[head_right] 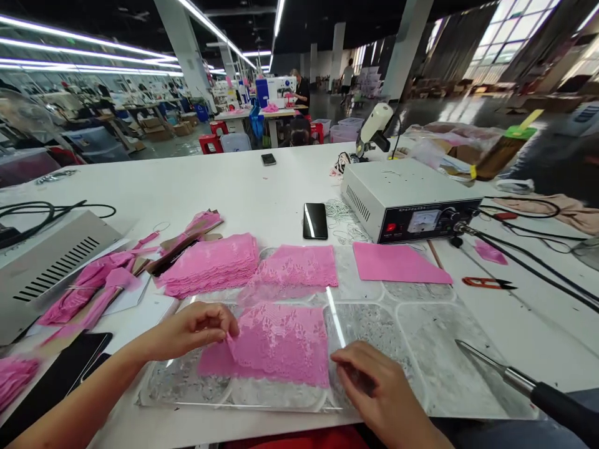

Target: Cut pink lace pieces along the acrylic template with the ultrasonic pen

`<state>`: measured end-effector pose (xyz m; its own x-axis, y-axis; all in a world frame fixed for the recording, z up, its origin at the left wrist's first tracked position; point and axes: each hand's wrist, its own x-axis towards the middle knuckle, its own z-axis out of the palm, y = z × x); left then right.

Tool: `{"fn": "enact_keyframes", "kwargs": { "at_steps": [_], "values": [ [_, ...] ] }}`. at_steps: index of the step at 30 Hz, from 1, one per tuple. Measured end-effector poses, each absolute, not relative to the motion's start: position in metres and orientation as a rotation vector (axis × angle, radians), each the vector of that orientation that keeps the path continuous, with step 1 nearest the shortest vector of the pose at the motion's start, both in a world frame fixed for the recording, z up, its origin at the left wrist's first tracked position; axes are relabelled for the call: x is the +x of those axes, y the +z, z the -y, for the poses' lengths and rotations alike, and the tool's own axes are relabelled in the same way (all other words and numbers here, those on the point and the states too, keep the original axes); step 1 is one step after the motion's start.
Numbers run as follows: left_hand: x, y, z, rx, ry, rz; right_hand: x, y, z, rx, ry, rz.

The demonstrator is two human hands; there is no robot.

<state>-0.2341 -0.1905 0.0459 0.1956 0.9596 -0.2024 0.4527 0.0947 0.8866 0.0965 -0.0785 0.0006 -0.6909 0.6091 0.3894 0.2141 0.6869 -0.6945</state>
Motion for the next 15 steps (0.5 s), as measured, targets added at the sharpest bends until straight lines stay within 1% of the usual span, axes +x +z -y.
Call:
{"fn": "enact_keyframes", "kwargs": {
  "at_steps": [6, 12, 15],
  "values": [
    [-0.239, 0.032, 0.211, 1.594, 0.721, -1.504, 0.080, -0.005, 0.084, -0.498, 0.668, 2.450],
    [-0.242, 0.028, 0.223, 1.697, 0.770, -1.540, 0.076, -0.006, 0.090, -0.407, 0.669, 2.478],
    [-0.240, 0.024, 0.230, 1.741, 0.764, -1.550, 0.076, -0.013, 0.090, -0.329, 0.604, 2.463]
  ]
}}
